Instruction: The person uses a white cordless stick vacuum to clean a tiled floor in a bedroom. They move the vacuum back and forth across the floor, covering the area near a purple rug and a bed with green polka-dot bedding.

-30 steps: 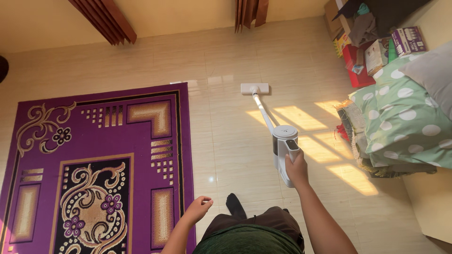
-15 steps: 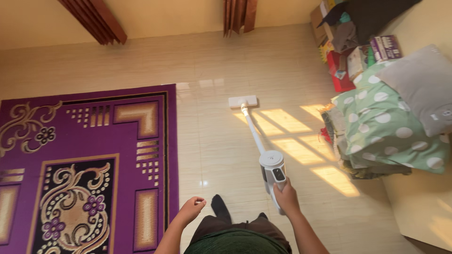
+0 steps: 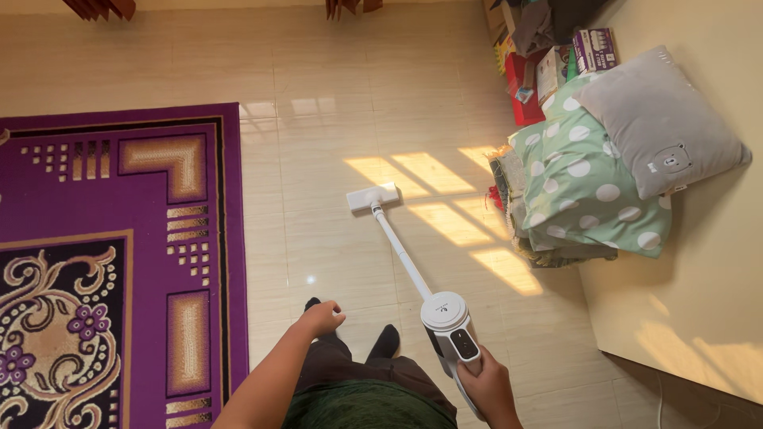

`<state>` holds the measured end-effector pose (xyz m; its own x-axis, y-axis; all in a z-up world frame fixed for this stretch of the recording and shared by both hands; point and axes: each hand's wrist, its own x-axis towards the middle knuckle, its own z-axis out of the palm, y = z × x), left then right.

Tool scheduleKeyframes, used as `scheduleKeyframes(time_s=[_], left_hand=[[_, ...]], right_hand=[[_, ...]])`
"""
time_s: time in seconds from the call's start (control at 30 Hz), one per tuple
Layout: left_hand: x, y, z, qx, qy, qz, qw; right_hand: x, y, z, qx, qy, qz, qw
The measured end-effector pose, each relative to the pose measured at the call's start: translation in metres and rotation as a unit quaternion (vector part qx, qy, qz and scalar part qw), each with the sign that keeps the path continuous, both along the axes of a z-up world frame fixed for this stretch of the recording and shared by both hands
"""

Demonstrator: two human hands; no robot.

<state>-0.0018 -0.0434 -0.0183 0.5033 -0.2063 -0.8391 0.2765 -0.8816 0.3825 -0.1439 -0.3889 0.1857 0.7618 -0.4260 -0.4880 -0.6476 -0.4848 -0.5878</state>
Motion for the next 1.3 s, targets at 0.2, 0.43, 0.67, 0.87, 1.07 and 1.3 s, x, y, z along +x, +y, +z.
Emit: scheduleKeyframes(time_s=[0.2, 0.43, 0.67, 0.87, 1.07, 1.3], left_hand=[[-0.017, -0.025, 0.001, -0.021, -0.007, -0.006, 1.0], [-0.034, -0.027, 0.025, -0.005, 0.026, 0.035, 0.999], [-0.049, 0.001, 0.041, -0.022, 0.028, 0.129, 0.991], [-0.059, 0.041, 0.046, -0.012, 0.034, 0.18, 0.983], [-0.066, 0.078, 0.048, 0.023, 0.057, 0.206, 0.977], [-0.06, 0.086, 0.053, 0.044, 0.051, 0.207, 0.976]], right_hand=[[-0.009, -0.013, 0.02, 0.019, -0.031, -0.049, 0.998], [0.018, -0.016, 0.011, 0.022, -0.077, -0.054, 0.995], [0.074, 0.0, -0.03, 0.035, -0.114, -0.021, 0.993], [0.138, 0.021, -0.081, 0.066, -0.074, -0.017, 0.995], [0.198, 0.036, -0.126, 0.069, -0.065, 0.003, 0.996], [0.202, 0.029, -0.161, 0.027, -0.06, 0.044, 0.997]])
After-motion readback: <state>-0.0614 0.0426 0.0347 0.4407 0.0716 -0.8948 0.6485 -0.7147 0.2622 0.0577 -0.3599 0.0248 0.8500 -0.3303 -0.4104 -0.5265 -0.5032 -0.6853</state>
